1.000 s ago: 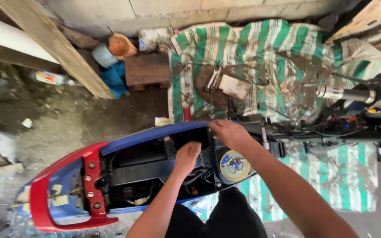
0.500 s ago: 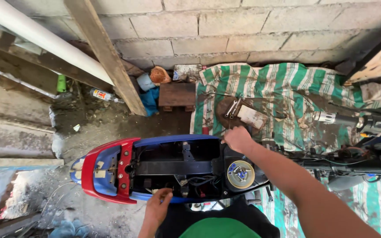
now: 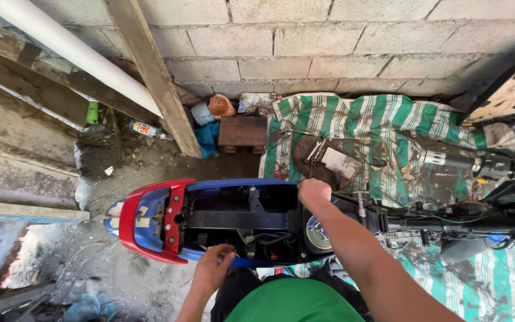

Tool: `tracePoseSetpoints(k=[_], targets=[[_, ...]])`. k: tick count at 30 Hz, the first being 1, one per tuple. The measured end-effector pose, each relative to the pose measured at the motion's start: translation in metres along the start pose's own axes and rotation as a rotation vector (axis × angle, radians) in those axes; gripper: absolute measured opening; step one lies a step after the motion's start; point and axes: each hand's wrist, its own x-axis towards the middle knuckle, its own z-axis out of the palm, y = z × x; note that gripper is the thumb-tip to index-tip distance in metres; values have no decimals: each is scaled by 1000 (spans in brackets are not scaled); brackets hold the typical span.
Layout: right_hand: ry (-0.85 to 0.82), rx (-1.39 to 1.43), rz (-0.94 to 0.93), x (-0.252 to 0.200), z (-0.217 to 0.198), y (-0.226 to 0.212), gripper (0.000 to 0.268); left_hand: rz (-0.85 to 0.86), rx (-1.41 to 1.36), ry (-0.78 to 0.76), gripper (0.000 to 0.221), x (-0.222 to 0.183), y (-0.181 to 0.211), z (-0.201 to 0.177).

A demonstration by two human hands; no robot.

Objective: Repairing the electrical wiring and components under the seat of a motorcycle

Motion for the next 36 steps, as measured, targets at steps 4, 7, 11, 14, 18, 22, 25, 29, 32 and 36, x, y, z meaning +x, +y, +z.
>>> tracePoseSetpoints(k=[4,7,11,14,18,22,25,29,32,36], targets=[[-51,-136,-117,-12,-38,-8,25,-101,35,-74,34,-14,25,-24],[54,-23,-143,-43,-68,-5,51,-82,24,-75,33,-13,19,-12],[46,157,-367,-130,-85,9,45,152,-14,2,54,-5,41,7],[68,421,-570,-182,-58,33,35,255,46,-63,87,-9,100,2],[-121,1105,-453,-221,1,69,28,657,183,-273,40,11,122,26],[-91,1187,-254,-222,47,115,42,722,261,-427,31,16,138,52],[-84,1276,-88,-234,67,138,35,716,287,-496,24,21,139,70],[-4,1372,-37,-260,75,148,35,727,378,-593,25,22,157,78],[53,1307,26,-274,87,150,32,696,406,-649,20,20,162,84],[65,1305,191,-277,112,146,31,680,398,-665,17,21,157,97]])
